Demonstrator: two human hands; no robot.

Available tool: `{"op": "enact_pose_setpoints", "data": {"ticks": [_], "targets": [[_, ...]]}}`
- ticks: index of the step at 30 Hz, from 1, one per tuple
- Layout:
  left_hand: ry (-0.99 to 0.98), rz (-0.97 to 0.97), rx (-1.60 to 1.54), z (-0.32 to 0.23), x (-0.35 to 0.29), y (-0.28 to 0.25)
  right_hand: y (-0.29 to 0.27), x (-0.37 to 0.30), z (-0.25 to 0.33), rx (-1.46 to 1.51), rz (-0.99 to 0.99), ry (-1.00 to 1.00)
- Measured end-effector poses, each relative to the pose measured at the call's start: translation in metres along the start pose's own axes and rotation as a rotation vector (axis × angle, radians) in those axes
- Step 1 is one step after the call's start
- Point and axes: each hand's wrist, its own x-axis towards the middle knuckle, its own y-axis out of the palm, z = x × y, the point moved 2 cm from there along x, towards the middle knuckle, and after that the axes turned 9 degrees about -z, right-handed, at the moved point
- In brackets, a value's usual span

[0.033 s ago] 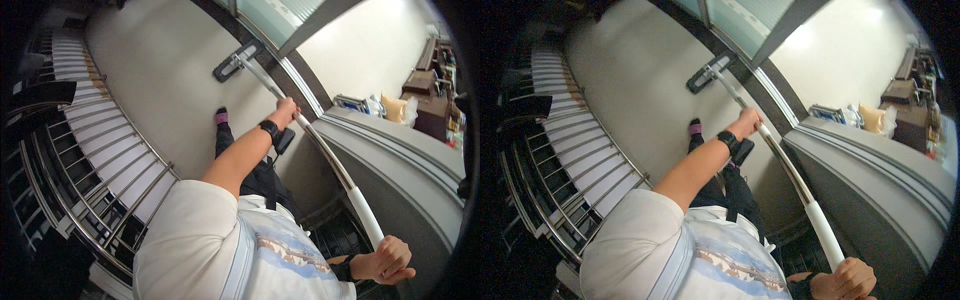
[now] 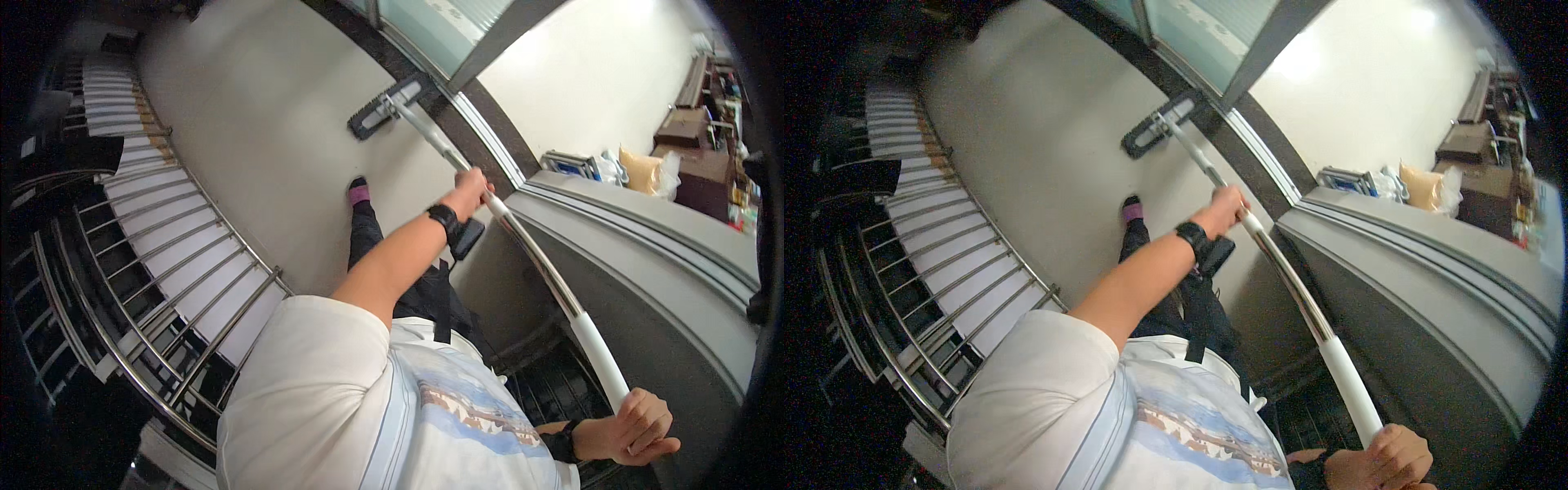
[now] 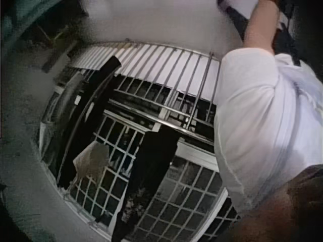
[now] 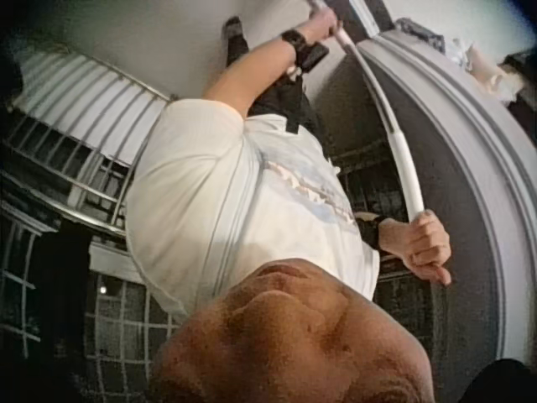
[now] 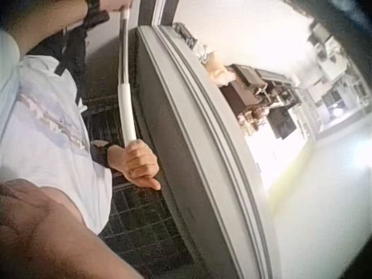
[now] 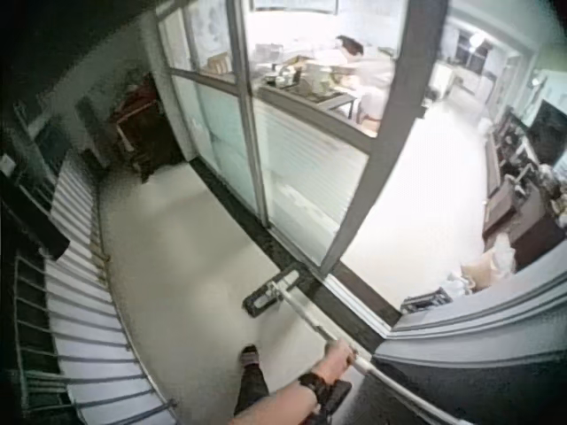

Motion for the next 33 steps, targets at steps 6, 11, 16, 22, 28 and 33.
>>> {"op": "enact_pose_setpoints", "data": {"ticks": [6, 11, 16, 22, 28, 33], "targets": [[-0.285, -0.059, 0.093, 0.120, -0.061, 0.056, -0.102, -0.085, 0.074, -0.028, -0.224, -0.090], [-0.299, 0.221, -0.162, 0.127, -0.067, 0.084, -0.145, -0.102, 0.086, 0.113, -0.461, -0.273], [-0.167, 0.286, -0.151, 0.041, -0.035, 0.060, -0.119, -0.039, 0.029, 0.084, -0.471, -0.187], [0.077, 0.118, -0.214, -0.104, 0.017, -0.048, -0.037, 0.083, -0.061, 0.197, -0.466, -0.025], [0.135, -0.133, -0.529, -0.168, 0.039, -0.199, 0.096, 0.165, -0.133, 0.305, -0.060, 0.237], [0.264, -0.228, -0.876, -0.166, 0.034, -0.340, 0.203, 0.180, -0.185, -0.371, -0.078, 0.002]]}}
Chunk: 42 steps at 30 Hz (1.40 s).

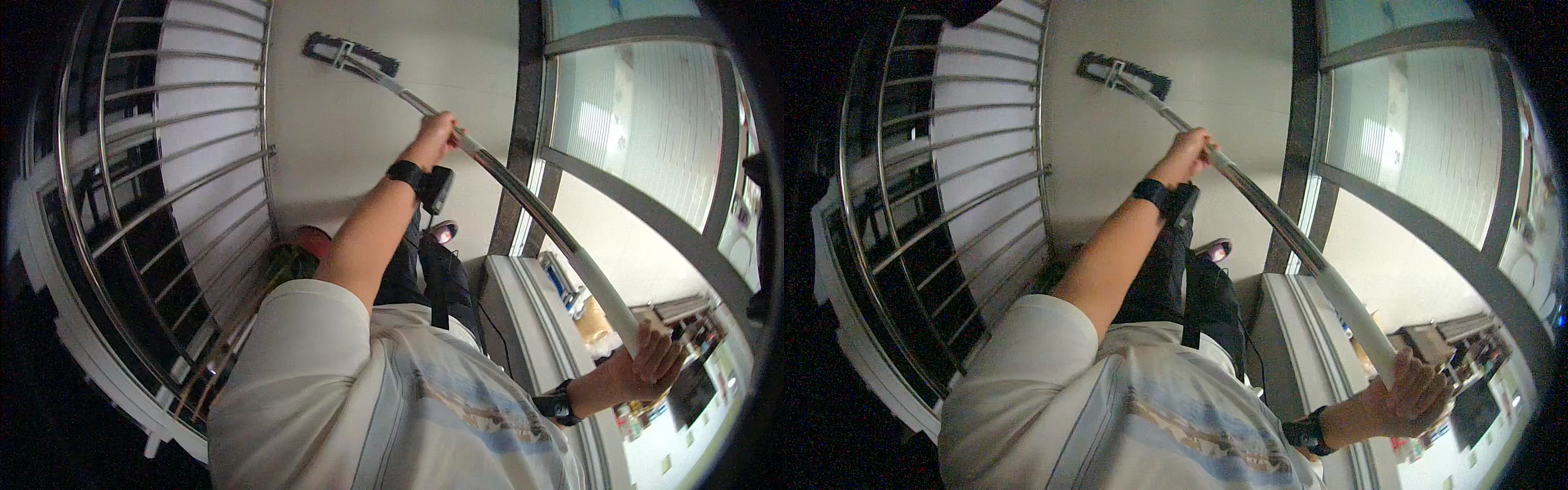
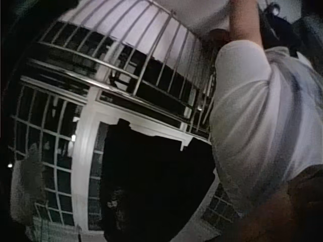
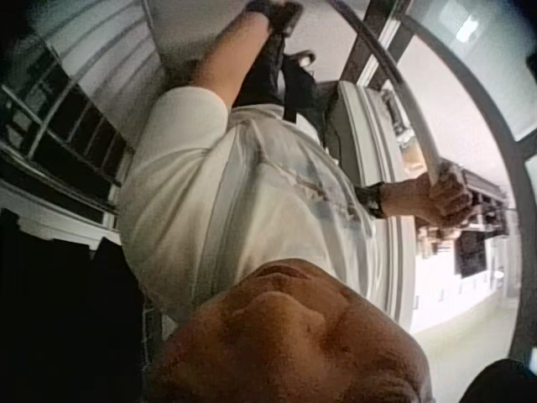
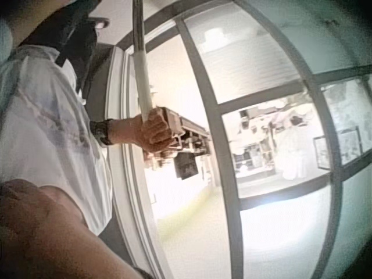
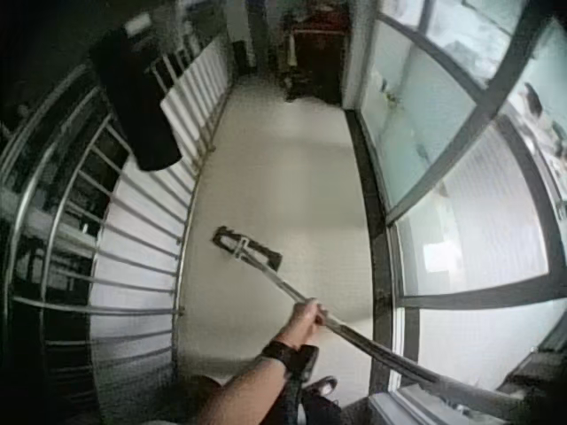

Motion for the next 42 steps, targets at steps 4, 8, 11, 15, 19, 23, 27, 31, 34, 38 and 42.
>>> {"op": "enact_pose_setpoints", "data": {"ticks": [4, 8, 11, 15, 19, 23, 27, 31, 34, 38, 42], "targets": [[0.053, -0.116, -0.176, -0.035, 0.006, -0.068, 0.085, -0.026, 0.004, 0.503, 0.601, 0.250], [0.096, -0.148, -0.250, -0.007, -0.008, -0.102, 0.104, -0.022, 0.008, 0.525, 1.083, 0.202], [0.056, -0.010, -0.300, 0.035, -0.022, -0.109, 0.075, 0.001, 0.010, 0.508, 1.258, 0.132], [0.126, 0.091, -0.461, 0.111, -0.044, -0.087, -0.003, 0.047, 0.018, 0.499, 1.322, 0.178], [0.040, 0.123, -0.309, 0.193, -0.053, -0.018, -0.091, 0.111, 0.038, 0.481, 1.247, 0.098], [-0.092, 0.173, -0.171, 0.273, -0.073, 0.068, -0.160, 0.160, 0.065, 0.521, 1.193, -0.028], [-0.180, 0.156, -0.212, 0.311, -0.099, 0.142, -0.198, 0.183, 0.089, 0.596, 1.113, -0.151], [-0.349, 0.320, -0.313, 0.293, -0.103, 0.189, -0.210, 0.191, 0.098, 0.640, 0.967, -0.246], [-0.341, 0.242, -0.238, 0.265, -0.100, 0.208, -0.205, 0.189, 0.084, 0.640, 0.632, -0.227], [-0.303, 0.205, -0.396, 0.199, -0.067, 0.204, -0.172, 0.158, 0.037, 0.414, -0.132, -0.218], [-0.093, 0.299, -0.278, 0.091, 0.007, 0.154, -0.081, 0.099, -0.020, -0.669, -0.112, -0.551]]}}
